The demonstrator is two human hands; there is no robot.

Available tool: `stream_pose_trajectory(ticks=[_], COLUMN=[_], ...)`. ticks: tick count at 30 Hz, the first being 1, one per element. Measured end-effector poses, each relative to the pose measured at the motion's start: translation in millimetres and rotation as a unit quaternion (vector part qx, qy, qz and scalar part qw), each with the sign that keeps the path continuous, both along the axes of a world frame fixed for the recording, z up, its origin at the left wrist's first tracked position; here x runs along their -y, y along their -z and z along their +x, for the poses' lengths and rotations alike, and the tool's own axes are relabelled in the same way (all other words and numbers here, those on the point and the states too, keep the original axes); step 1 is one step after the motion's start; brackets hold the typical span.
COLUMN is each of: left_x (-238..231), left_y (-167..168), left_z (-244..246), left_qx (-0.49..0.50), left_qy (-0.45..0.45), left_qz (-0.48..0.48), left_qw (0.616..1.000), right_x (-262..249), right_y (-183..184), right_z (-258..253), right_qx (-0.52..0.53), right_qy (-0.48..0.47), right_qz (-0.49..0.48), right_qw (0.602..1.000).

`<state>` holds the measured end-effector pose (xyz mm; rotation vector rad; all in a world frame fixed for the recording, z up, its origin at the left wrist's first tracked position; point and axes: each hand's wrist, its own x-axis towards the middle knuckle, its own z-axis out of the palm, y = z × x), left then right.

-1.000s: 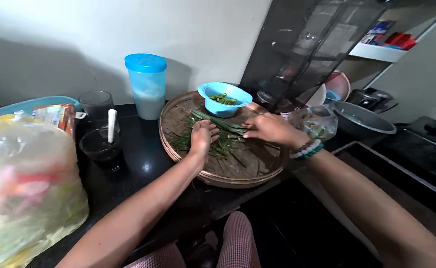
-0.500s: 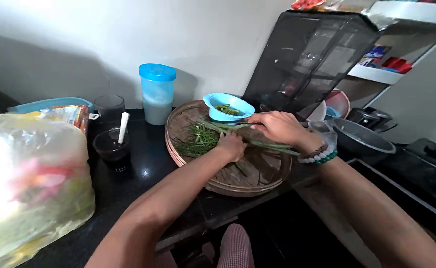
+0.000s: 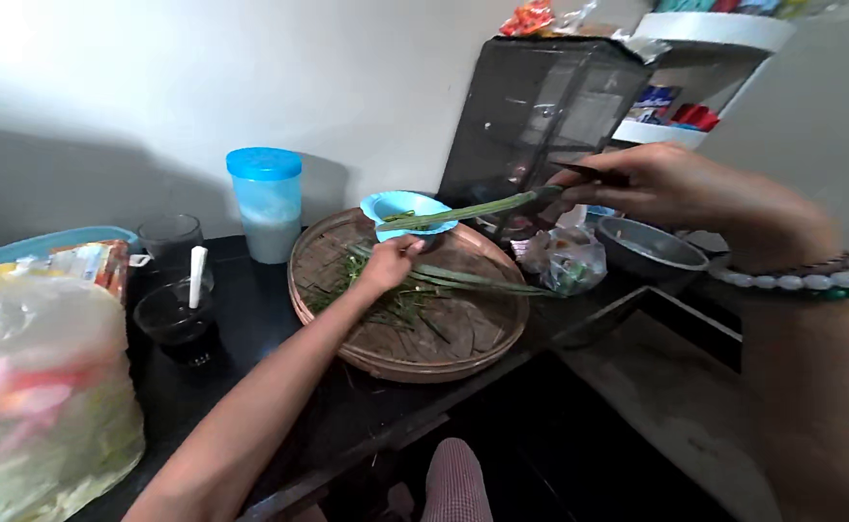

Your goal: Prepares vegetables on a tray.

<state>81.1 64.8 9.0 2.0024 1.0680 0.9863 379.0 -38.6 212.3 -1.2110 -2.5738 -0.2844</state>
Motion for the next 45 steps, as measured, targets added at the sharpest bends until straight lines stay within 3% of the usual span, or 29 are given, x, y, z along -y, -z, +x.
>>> stream_pose_trajectory(ticks=[2, 4, 7, 8, 10, 12, 15, 18, 25, 28, 34, 37, 40, 45], left_x=[11, 20, 45, 58, 86, 103, 105, 105, 111, 111, 114, 115, 113, 107], left_y=[-10, -26, -48, -53, -55, -44, -28, -19, -16, -14, -6, -3, -1, 8], left_z=[-25, -53, -81, -83, -76, -65, -67, -73, -67, -63, -54, -51, -51, -52], left_qx=[0.143, 0.187, 0.079, 0.037, -0.001, 0.038, 0.096, 0.090, 0.023, 0.022, -0.074, -0.090, -0.090, -0.052], left_qy=[0.083, 0.192, 0.364, 0.382, 0.320, 0.197, 0.102, 0.054, 0.042, 0.032, -0.005, 0.002, 0.015, -0.013], left_qz=[-0.137, -0.208, -0.228, -0.216, -0.183, -0.179, -0.205, -0.204, -0.164, -0.159, -0.076, -0.050, 0.006, 0.129], left_qw=[0.977, 0.941, 0.900, 0.898, 0.930, 0.963, 0.969, 0.973, 0.985, 0.986, 0.994, 0.995, 0.996, 0.990], right_x=[1, -3, -16, -21, -32, -44, -49, -16, -17, -19, -18, -16, -15, -14], right_y=[5, 14, 29, 34, 44, 60, 87, 120, 172, 178, 188, 185, 176, 163], right_z=[3, -3, -24, -32, -50, -62, -82, -112, -155, -155, -155, -153, -151, -145], right_qx=[-0.055, -0.085, -0.055, -0.032, -0.001, -0.031, -0.136, -0.261, -0.331, -0.353, -0.291, -0.306, -0.370, -0.530], right_qy=[-0.052, -0.103, -0.124, -0.114, -0.068, -0.035, 0.005, 0.026, 0.039, 0.043, 0.071, 0.085, 0.097, 0.025], right_qz=[-0.069, -0.131, -0.163, -0.166, -0.179, -0.149, -0.074, -0.052, -0.209, -0.220, -0.171, -0.203, -0.300, -0.557], right_qw=[0.995, 0.982, 0.977, 0.979, 0.982, 0.988, 0.988, 0.964, 0.919, 0.908, 0.939, 0.926, 0.874, 0.639])
